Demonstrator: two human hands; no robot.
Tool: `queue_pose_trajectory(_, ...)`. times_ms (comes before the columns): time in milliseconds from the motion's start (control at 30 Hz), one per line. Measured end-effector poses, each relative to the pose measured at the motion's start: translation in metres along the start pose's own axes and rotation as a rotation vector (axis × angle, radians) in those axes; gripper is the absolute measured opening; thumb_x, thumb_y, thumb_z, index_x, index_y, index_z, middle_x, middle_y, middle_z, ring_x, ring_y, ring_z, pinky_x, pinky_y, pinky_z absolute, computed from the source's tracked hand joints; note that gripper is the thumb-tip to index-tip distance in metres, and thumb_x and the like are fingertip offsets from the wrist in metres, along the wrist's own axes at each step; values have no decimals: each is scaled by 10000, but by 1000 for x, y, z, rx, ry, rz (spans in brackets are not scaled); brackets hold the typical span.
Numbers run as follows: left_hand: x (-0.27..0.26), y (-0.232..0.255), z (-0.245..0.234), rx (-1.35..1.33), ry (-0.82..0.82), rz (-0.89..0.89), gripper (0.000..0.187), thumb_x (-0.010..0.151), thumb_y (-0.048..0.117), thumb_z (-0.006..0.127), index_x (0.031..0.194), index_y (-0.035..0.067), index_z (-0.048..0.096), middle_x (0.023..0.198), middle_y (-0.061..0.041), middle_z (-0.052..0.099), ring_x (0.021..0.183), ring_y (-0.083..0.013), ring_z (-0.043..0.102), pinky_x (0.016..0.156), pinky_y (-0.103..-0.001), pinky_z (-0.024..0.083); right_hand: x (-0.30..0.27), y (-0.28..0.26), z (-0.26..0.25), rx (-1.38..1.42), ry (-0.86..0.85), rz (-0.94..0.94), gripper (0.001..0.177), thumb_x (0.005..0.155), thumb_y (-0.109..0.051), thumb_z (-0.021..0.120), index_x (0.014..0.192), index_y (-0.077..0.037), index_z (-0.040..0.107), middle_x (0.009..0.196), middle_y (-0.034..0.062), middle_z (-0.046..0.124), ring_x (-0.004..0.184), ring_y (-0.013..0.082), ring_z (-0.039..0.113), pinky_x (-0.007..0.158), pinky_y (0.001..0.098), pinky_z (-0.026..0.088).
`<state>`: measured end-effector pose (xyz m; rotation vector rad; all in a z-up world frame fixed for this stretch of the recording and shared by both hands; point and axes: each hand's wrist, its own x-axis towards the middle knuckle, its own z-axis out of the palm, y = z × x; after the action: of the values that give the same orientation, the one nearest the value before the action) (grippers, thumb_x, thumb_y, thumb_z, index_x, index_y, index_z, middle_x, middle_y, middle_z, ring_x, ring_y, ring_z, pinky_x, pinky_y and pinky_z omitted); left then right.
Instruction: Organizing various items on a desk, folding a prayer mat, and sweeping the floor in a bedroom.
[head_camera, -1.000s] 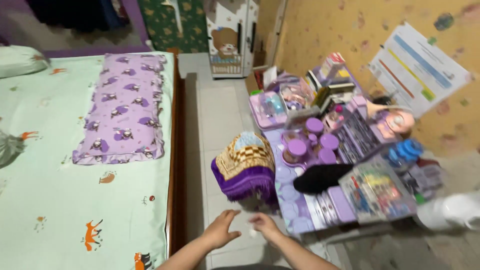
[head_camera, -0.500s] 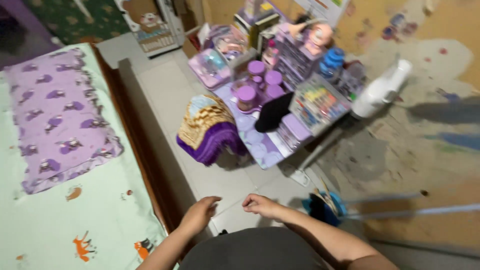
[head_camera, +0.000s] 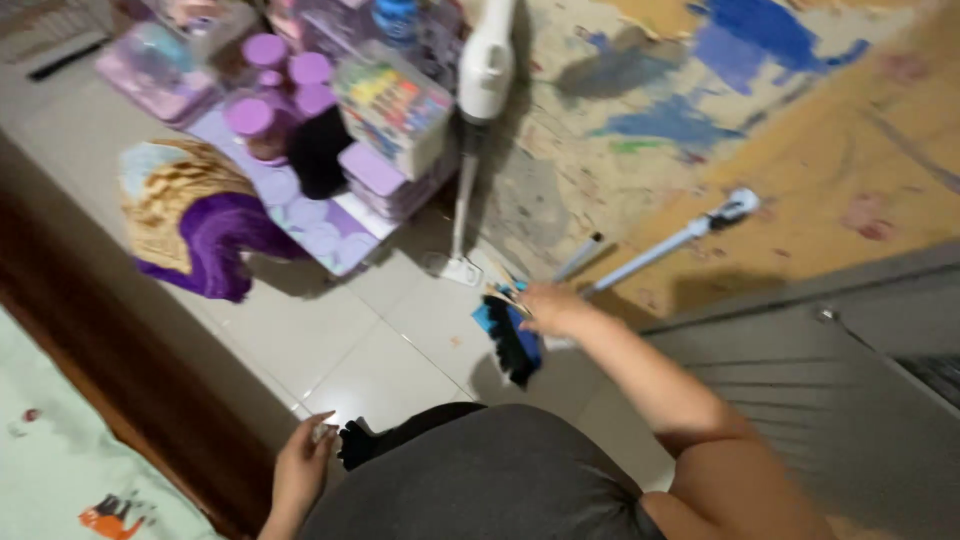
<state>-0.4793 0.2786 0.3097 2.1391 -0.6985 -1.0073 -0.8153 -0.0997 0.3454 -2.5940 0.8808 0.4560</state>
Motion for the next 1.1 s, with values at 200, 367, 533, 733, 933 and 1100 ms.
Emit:
queue_pose_trajectory(200,-11,41,25,-51,9,88,325,970,126,633,1291,122,679,1122,-108,764,1009,-197,722,863,-323,563,-95,106,-77,-206,332,183,399,883,-196,721,1261,-90,652,1237,149,633,1180,339,584,1024,494,470)
queue_pose_trajectory(367,-52,61,26,62,94,43,318,967,153,645,1281,132,689,1136,-94,765,1048,-204,721,888,-338,546,-121,105,-109,-290,578,161,398,838,-171,707,1227,-102,657,1212,120,638,1218,346,560,1020,521,421)
queue_pose_trajectory(533,-95,17,24,158,169,-47,301,964,208,668,1254,136,704,1119,-96,767,938,-244,747,854,-371,562,-69,168,-75,-622,505,392,297,939,-279,602,1186,-159,714,1400,104,615,1394,307,500,1128,600,309)
queue_pose_trajectory(733,-170,-76,-1,182,296,-184,303,989,232,664,1277,149,711,975,-118,809,877,-227,777,1037,-402,369,-55,226,-62,-889,-188,529,374,1073,-212,470,1336,-198,734,1434,22,687,1435,221,550,1340,660,92)
queue_pose_trajectory(933,-260,-180,-16,5,469,-322,300,949,233,656,1233,154,714,1027,-99,795,889,-203,760,787,-352,567,-43,222,-25,-828,-118,609,419,1020,-317,502,1322,-167,751,1428,66,686,1305,293,654,1070,621,388)
queue_pose_trajectory(1100,-321,-221,-29,-67,507,-422,298,966,243,662,1247,164,723,988,-120,806,865,-208,761,790,-346,577,-73,121,-50,-907,-98,458,398,984,-369,553,1284,-203,755,1390,55,690,1268,285,664,1026,604,434)
